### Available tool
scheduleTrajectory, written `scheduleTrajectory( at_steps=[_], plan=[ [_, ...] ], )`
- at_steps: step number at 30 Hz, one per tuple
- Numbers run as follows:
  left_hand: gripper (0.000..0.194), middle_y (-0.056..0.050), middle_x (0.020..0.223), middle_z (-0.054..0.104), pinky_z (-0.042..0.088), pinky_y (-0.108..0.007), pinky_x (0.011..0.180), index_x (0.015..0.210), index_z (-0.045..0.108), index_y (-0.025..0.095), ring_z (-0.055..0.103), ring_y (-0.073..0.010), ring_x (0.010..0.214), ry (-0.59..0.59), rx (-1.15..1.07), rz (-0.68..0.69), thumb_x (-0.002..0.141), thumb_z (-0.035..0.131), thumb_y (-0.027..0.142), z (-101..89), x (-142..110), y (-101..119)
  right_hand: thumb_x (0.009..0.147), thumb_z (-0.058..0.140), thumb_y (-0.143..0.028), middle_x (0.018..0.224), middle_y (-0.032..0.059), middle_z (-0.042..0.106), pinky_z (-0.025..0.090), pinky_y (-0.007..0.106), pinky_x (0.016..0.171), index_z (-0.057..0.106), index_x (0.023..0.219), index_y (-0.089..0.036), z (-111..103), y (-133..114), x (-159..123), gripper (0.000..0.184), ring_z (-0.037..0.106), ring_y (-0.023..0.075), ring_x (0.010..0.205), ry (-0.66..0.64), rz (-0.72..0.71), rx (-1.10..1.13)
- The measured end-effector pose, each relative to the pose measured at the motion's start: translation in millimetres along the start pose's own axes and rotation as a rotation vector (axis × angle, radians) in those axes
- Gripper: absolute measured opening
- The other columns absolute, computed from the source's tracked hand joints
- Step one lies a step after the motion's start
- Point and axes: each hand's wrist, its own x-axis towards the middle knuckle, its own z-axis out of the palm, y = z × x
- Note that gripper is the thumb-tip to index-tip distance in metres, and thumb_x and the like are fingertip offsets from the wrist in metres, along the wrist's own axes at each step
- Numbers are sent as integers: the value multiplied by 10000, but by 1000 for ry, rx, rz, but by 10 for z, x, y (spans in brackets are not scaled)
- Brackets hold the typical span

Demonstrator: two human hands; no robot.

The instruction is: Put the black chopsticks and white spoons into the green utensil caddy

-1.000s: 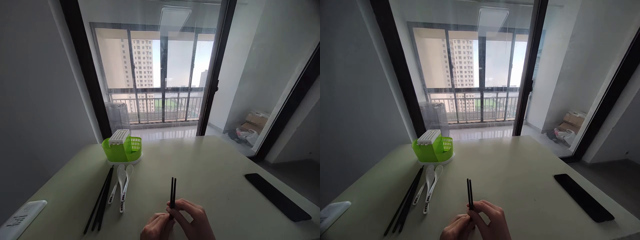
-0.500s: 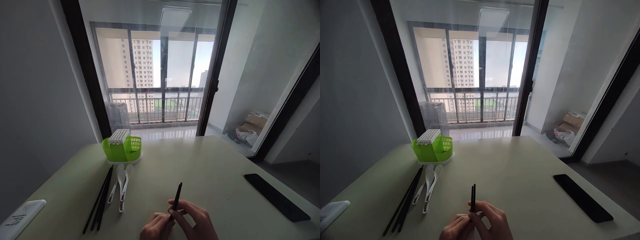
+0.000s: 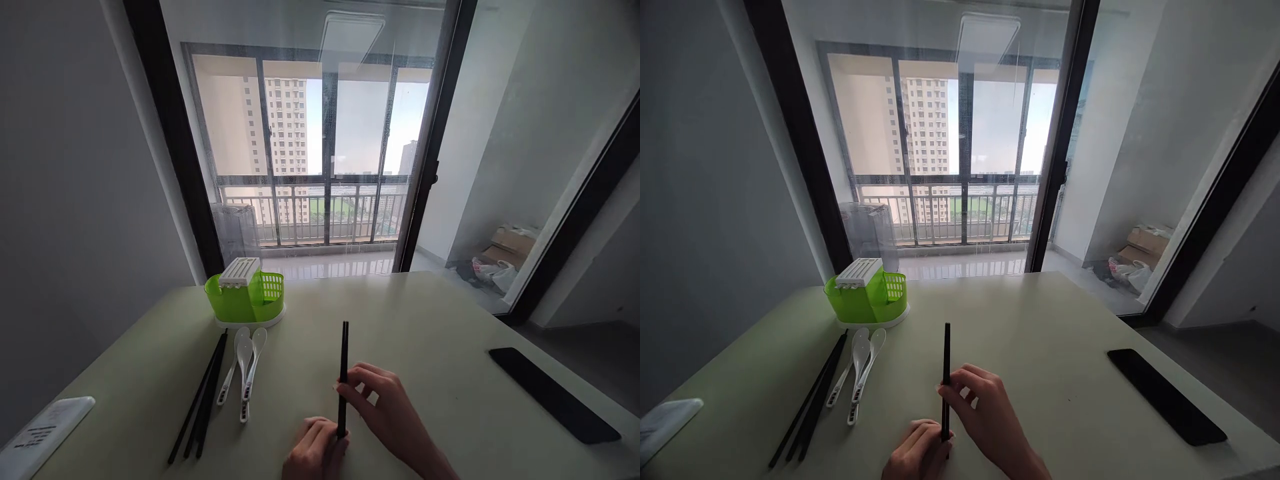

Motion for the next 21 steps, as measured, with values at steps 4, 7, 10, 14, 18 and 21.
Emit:
scheduleTrajectory(
  at_steps=[4,7,10,14,18,21],
  plan=[
    [428,-79,922,753,600,-339,816,867,733,249,705,-235,926,-5,74,-21,1020,439,520,-20,14,-19,950,592,-533,703,-11,597,447,223,531,587,654,-216,-16,176,268,434,548,119,605,-87,68,15],
    [421,-94,961,742,605,-361,835,871,735,247,696,-251,967,4,92,-21,1012,450,523,-24,17,-23,933,561,-604,564,-47,547,388,222,484,488,624,-226,30,350,432,494,494,99,483,-240,180,142],
    [396,-104,1002,731,603,-367,852,869,726,241,684,-256,995,8,114,-6,1010,457,494,-25,8,-34,910,563,-637,509,-56,558,341,211,436,458,608,-229,103,480,544,519,471,84,411,-349,215,189],
    [287,-102,1051,731,601,-375,878,842,707,233,678,-263,1020,-30,158,28,983,527,407,-71,11,-54,879,584,-674,499,-61,565,318,197,412,453,600,-227,199,538,599,543,460,72,394,-431,230,226],
    [177,-81,1065,734,604,-362,865,843,696,240,679,-258,1026,-62,174,73,943,593,344,-97,19,-69,877,568,-711,474,-74,535,322,194,420,430,619,-235,276,590,565,559,446,70,398,-455,242,275],
    [249,-89,1046,726,588,-403,889,832,689,242,669,-276,1033,6,178,26,969,544,392,-48,-4,-85,866,554,-748,484,-76,525,333,200,427,411,632,-241,320,681,532,577,448,75,411,-431,262,310]
  ],
)
